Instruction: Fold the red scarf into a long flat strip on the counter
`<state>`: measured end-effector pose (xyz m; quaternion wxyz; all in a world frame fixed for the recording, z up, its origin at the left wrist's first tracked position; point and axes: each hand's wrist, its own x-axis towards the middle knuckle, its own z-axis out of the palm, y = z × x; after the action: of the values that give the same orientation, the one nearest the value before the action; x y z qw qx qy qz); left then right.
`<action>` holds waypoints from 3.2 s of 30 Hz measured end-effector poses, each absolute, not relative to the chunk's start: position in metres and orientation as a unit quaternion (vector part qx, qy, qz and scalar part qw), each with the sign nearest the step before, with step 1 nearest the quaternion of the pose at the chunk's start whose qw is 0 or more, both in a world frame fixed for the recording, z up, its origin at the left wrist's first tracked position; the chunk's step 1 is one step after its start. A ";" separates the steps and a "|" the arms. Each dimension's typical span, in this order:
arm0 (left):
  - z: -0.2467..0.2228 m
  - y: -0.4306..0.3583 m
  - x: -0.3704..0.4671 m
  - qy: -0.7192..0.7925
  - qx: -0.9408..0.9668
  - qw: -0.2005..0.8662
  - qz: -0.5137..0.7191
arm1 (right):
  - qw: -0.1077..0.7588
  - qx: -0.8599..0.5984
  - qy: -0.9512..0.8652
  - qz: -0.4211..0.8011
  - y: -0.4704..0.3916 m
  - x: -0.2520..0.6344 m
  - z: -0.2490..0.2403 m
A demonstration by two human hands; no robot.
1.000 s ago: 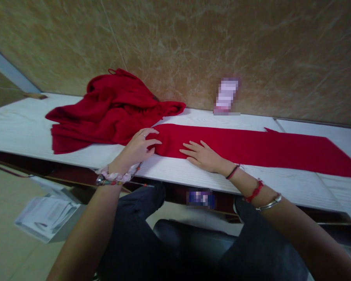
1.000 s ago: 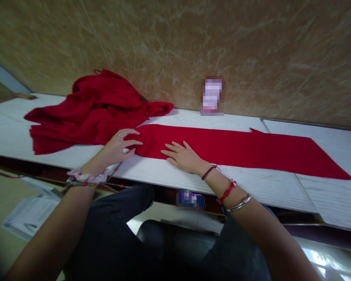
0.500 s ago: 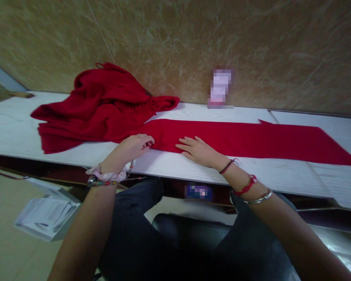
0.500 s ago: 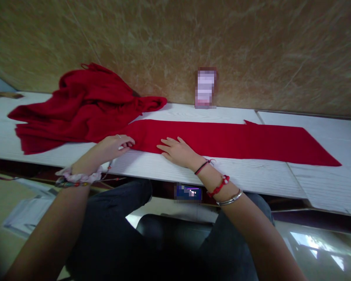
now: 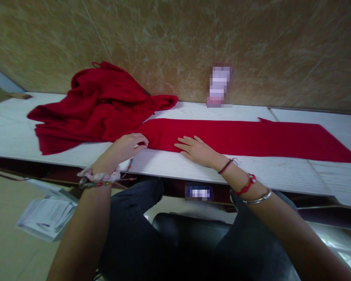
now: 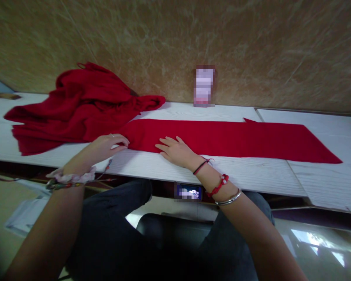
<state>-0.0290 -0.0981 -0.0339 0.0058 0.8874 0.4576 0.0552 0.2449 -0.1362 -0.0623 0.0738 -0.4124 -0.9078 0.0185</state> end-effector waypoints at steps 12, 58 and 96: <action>-0.032 -0.104 -0.034 0.545 0.836 -0.050 -0.033 | 0.077 -0.413 -0.907 0.019 -0.137 0.245 -0.063; -0.061 -0.091 0.057 0.555 0.828 -0.025 0.080 | 0.058 -0.405 -0.912 0.039 -0.137 0.249 -0.061; -0.029 0.008 0.150 0.332 0.941 0.038 -0.054 | 0.094 -0.480 -0.868 -0.083 -0.174 0.315 -0.047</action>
<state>0.1497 0.0077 -0.0287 0.0377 0.9409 0.3323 -0.0536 0.3146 -0.1742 -0.0471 0.0938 -0.4803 -0.8681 -0.0829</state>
